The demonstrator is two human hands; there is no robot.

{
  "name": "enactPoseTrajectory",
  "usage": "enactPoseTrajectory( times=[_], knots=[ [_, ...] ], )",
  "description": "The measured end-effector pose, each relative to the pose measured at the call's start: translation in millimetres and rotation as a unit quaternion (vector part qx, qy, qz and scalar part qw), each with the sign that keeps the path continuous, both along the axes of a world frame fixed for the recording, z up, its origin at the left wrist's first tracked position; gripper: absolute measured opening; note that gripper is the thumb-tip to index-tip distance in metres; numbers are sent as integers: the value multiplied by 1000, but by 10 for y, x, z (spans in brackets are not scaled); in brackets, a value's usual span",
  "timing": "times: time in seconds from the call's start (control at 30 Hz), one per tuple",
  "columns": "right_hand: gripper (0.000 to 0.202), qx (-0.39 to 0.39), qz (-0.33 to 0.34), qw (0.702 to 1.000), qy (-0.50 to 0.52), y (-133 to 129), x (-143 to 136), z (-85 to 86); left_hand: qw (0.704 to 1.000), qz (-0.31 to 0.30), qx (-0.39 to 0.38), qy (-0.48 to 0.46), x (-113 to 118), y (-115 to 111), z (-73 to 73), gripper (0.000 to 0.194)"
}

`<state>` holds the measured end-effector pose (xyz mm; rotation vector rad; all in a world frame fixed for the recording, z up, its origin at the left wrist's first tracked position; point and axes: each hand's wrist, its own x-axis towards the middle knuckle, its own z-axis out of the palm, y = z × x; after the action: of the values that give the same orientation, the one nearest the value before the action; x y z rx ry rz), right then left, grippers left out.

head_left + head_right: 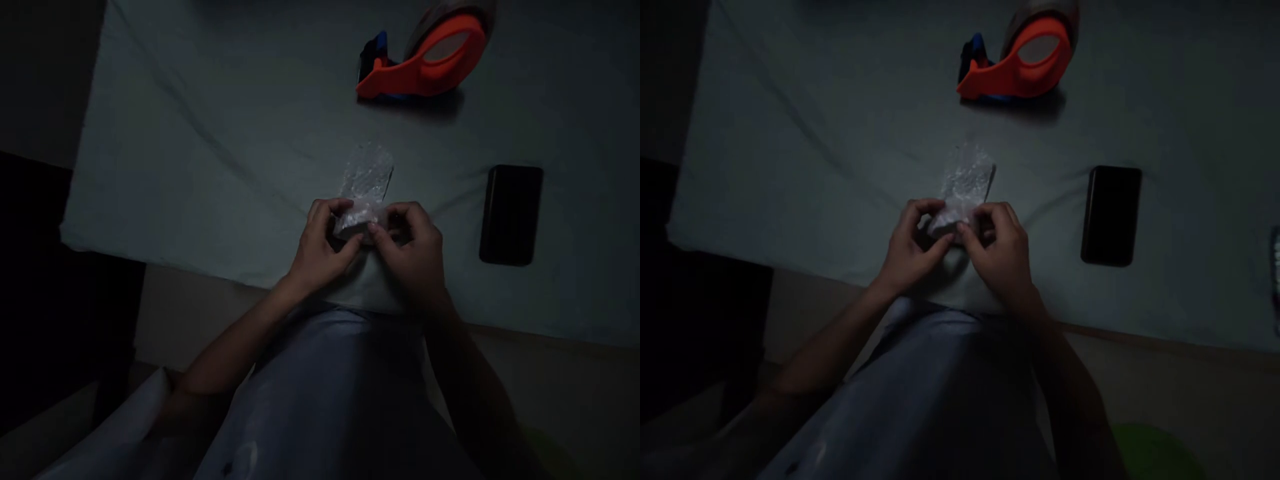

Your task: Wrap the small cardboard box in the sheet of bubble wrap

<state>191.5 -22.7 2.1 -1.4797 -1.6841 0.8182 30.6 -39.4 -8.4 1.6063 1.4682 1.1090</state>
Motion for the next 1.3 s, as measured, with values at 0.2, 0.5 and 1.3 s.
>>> enactPoseTrajectory(
  times=[0.2,0.5,1.3],
  knots=[
    [8,61,-20,996,-59,-192,97,-58,993,14,106,54,39,-161,-142,12],
    [63,53,-4,993,-109,-223,260,-159,985,-39,127,111,-220,-105,-167,42],
    [43,-62,-33,977,-200,133,342,-104,949,52,5,310,-343,185,-226,38]
  ],
)
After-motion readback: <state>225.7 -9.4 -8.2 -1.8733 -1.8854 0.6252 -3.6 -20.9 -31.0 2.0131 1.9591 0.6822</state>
